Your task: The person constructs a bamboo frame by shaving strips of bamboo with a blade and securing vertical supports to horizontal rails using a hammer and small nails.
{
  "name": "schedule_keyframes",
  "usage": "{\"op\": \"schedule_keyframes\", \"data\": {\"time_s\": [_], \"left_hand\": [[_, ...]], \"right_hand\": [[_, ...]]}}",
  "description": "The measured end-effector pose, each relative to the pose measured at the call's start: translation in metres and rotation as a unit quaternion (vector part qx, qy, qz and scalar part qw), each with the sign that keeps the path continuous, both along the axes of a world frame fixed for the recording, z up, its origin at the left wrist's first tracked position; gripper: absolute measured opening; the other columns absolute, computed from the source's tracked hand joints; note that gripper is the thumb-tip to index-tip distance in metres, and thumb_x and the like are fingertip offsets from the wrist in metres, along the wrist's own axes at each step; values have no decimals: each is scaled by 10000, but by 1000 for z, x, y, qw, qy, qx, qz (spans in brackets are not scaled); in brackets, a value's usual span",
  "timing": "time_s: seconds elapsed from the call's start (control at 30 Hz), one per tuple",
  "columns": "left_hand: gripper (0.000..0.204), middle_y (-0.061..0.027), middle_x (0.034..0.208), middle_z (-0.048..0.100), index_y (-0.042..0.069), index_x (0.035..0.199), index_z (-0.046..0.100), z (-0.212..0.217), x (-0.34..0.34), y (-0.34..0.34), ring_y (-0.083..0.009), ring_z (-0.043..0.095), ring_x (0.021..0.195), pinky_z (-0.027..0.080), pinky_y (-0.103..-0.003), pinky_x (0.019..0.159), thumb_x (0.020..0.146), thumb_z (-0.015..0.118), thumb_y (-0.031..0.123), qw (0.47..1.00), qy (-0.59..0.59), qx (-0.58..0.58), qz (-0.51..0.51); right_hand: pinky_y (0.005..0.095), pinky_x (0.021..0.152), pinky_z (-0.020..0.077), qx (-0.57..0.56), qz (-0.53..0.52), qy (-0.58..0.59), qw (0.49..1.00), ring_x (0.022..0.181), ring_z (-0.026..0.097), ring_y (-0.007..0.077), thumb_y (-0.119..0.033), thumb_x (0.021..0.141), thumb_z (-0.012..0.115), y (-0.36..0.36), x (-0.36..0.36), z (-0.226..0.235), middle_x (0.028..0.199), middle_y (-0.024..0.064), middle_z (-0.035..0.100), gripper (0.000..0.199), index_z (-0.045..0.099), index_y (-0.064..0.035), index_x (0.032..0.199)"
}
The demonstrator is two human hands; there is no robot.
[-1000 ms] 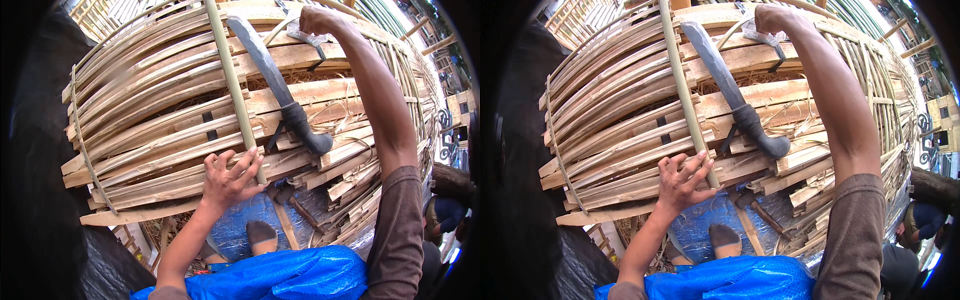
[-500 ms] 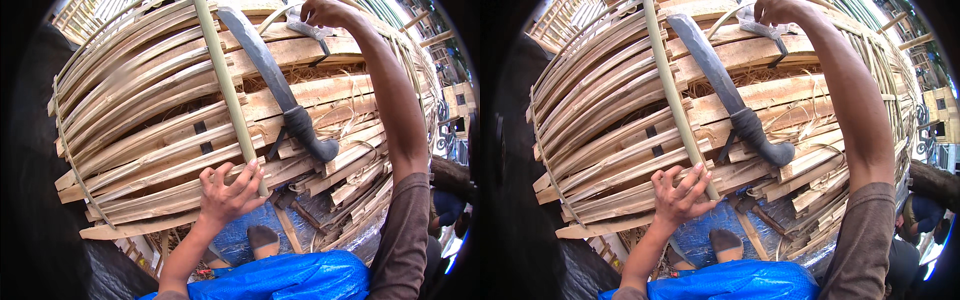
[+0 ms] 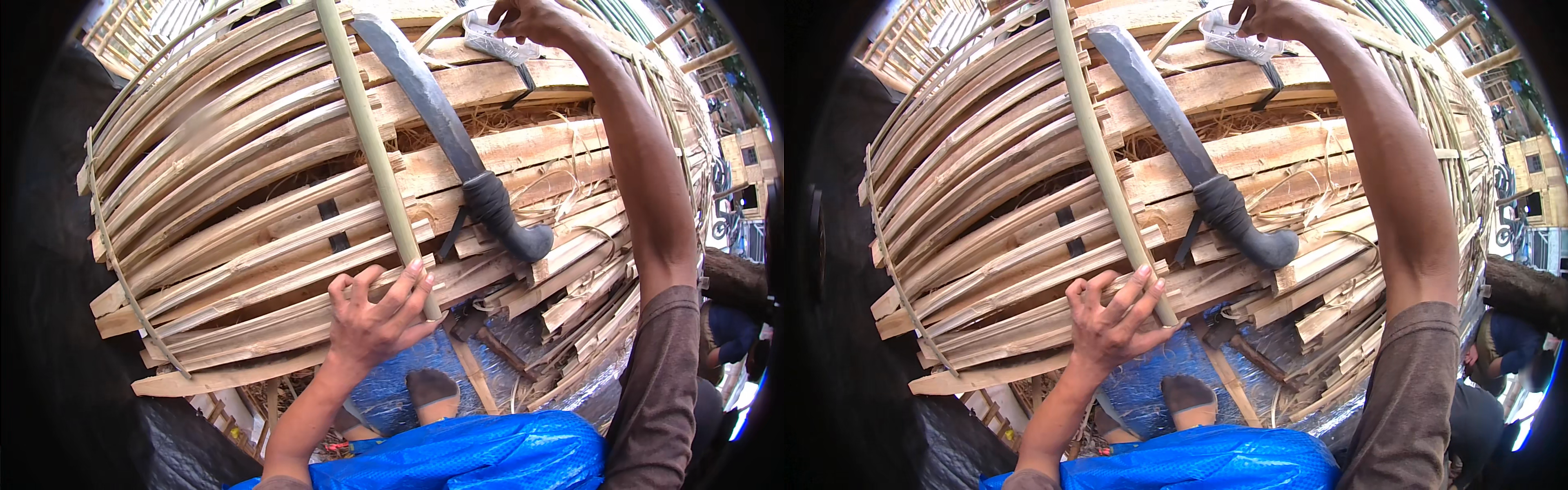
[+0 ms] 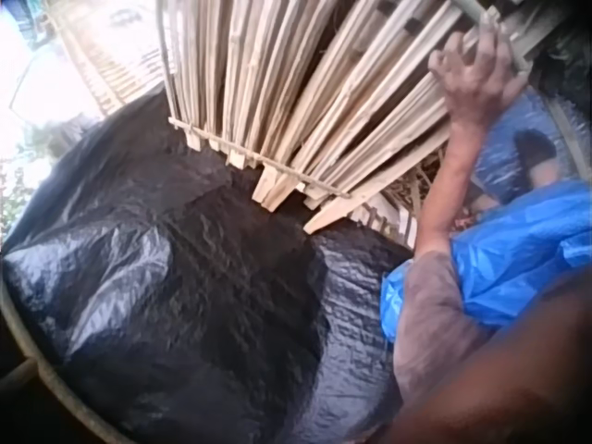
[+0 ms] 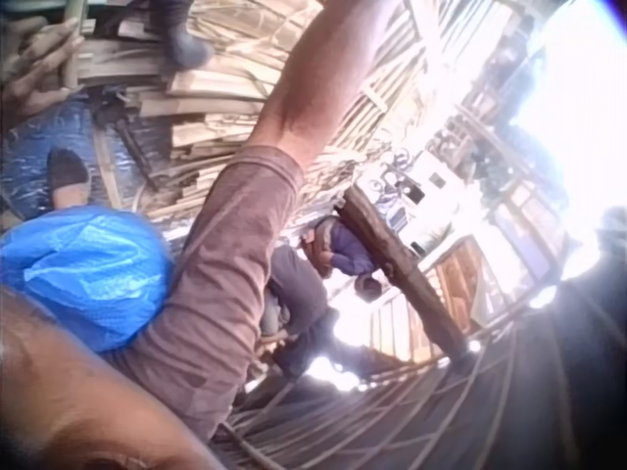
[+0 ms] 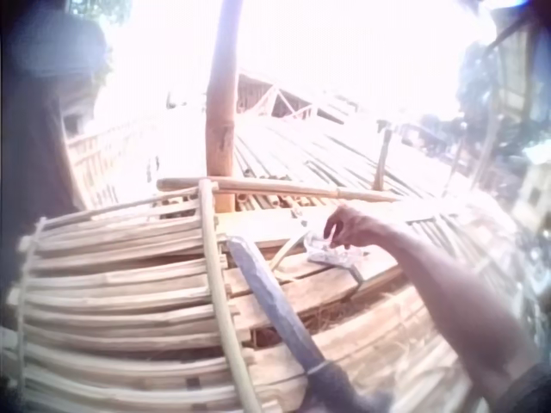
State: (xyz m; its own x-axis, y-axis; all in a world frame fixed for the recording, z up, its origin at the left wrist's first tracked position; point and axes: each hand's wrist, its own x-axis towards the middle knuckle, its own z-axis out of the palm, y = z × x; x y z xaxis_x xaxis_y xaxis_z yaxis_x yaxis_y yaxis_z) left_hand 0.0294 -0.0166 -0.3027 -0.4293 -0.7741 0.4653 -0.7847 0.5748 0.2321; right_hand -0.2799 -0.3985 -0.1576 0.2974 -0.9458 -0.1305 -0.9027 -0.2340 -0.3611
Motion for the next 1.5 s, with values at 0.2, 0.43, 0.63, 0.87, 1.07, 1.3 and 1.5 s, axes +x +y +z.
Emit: {"op": "schedule_keyframes", "data": {"time_s": [0.2, 0.43, 0.63, 0.87, 1.07, 1.3, 1.5], "left_hand": [[681, 102, 1395, 577, 292, 1240, 694, 1, 0, 0, -242, 548, 1091, 372, -465, 939, 668, 813, 641, 1000, 2, 6, 4], [692, 104, 1398, 574, 293, 1251, 687, 1, 0, 1, -244, 549, 1090, 375, -468, 928, 658, 829, 620, 1000, 8, 9, 1], [697, 103, 1399, 571, 293, 1253, 685, 2, 0, 0, -242, 549, 1089, 369, -469, 926, 658, 830, 625, 1000, 6, 4, 1], [699, 104, 1400, 562, 293, 1253, 682, -2, -1, 1, -233, 549, 1086, 365, -463, 930, 675, 822, 660, 1000, 5, -1, 7], [719, 104, 1413, 548, 297, 1261, 682, -3, -1, 1, -233, 549, 1090, 363, -465, 933, 674, 803, 695, 1000, -2, -6, 5], [713, 105, 1421, 543, 304, 1268, 684, -4, 0, 1, -235, 549, 1098, 362, -475, 942, 692, 773, 714, 1000, -5, -4, 6], [715, 108, 1429, 541, 308, 1273, 683, -2, 0, 2, -236, 553, 1092, 363, -475, 944, 688, 779, 708, 1000, -5, -3, 6]], "right_hand": [[342, 701, 588, 3, -40, 73, 996, 823, 712, 215, -105, 830, 784, 15, 16, 7, 935, 114, 762, 286, 751, -48, 1109], [369, 859, 582, 23, -45, 171, 984, 1032, 702, 256, -220, 830, 758, 30, 33, 21, 1158, 114, 744, 426, 723, -116, 1243], [376, 907, 579, -1, -47, 197, 979, 1074, 700, 280, -178, 851, 674, 32, 41, 18, 1208, 117, 735, 452, 703, -161, 1301], [365, 851, 591, 37, -60, 192, 979, 1015, 716, 258, -185, 859, 713, 39, 49, 26, 1148, 98, 756, 397, 733, -166, 1255], [369, 828, 591, 6, -85, 128, 988, 991, 717, 245, -187, 859, 735, 32, 35, 14, 1131, 105, 759, 365, 746, -153, 1222], [370, 784, 590, 2, -20, 143, 990, 930, 717, 229, -168, 850, 740, 34, 35, 26, 1007, 101, 772, 268, 785, -137, 1112], [367, 783, 588, 10, -13, 147, 989, 927, 715, 226, -174, 850, 744, 31, 35, 26, 1006, 99, 772, 270, 785, -134, 1114]]}}
